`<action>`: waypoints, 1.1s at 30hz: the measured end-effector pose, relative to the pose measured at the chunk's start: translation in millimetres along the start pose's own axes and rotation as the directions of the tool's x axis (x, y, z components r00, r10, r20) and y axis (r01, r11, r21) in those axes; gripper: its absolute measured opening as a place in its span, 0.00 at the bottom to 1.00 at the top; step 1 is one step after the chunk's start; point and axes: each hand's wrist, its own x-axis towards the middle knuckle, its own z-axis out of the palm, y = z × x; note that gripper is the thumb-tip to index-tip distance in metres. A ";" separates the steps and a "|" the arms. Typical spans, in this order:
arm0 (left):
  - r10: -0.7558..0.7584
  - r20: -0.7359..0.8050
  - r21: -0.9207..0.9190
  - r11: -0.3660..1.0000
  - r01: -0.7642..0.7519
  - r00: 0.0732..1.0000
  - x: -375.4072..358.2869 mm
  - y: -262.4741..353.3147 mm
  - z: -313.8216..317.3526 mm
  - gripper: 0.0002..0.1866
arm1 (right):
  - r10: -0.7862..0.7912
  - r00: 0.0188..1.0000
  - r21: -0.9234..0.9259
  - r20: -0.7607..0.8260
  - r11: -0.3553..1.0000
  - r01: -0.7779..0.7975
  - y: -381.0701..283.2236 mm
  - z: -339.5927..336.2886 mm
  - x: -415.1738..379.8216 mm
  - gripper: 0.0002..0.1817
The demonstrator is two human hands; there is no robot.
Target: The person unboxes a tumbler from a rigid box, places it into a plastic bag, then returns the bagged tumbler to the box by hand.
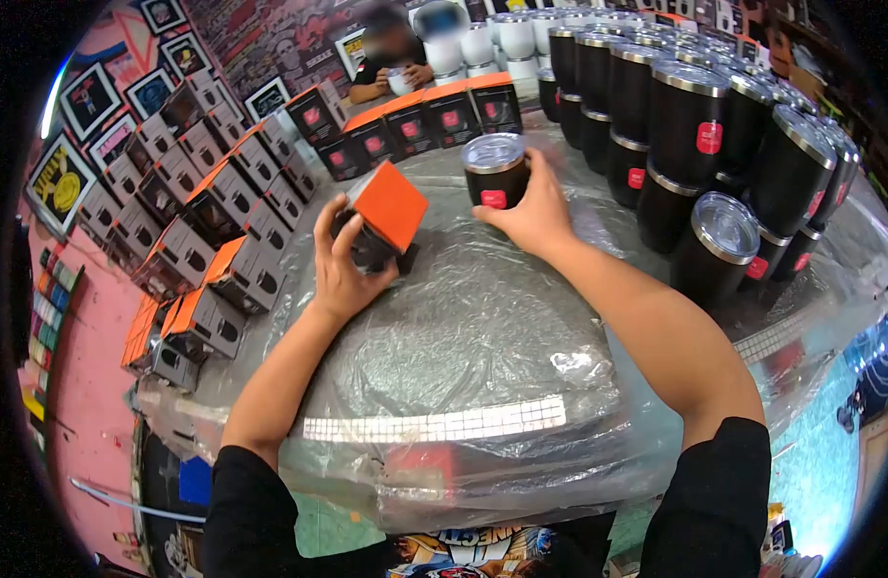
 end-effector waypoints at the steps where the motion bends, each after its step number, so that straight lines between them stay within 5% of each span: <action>1: 0.009 0.003 -0.026 1.000 -0.009 1.000 -1.4 0.1 2.7 0.53 | -0.010 1.000 -0.029 -0.008 1.000 0.010 -0.4 0.7 -0.5 0.63; 9: 0.013 -0.069 -0.042 0.999 -0.016 0.998 0.3 -0.4 -10.2 0.51 | -0.105 0.993 -0.041 -0.044 0.994 0.104 -8.4 -1.0 -4.4 0.63; 12: 0.018 -0.072 -0.070 0.997 -0.023 0.997 -2.2 0.3 -11.0 0.52 | -0.538 0.798 -0.319 -0.273 0.833 0.452 -39.8 -15.8 -4.9 0.51; 13: 0.044 -0.065 -0.077 0.996 -0.049 0.997 -1.8 1.5 -11.6 0.53 | -0.545 0.797 -0.325 -0.261 0.827 0.459 -48.0 -21.5 -5.3 0.51; 15: 0.061 -0.067 -0.083 0.994 -0.066 0.996 -0.7 5.1 -12.2 0.54 | -0.734 0.677 -0.166 -0.044 0.674 0.720 -59.7 -29.3 -7.2 0.44; 16: 0.090 -0.085 -0.130 0.986 -0.101 0.992 0.8 7.5 -11.7 0.52 | -0.648 0.758 0.063 0.076 0.762 0.645 -66.9 -28.3 -17.8 0.40; 27: 0.235 -0.078 -0.225 0.943 -0.247 0.969 5.0 27.6 -10.0 0.44 | -0.497 0.814 0.283 0.300 0.862 0.421 -66.3 -0.7 -51.9 0.45; 33: 0.257 -0.064 -0.221 0.939 -0.265 0.964 4.1 27.6 -8.7 0.45 | -0.469 0.840 0.275 0.272 0.874 0.400 -72.0 -2.7 -55.9 0.42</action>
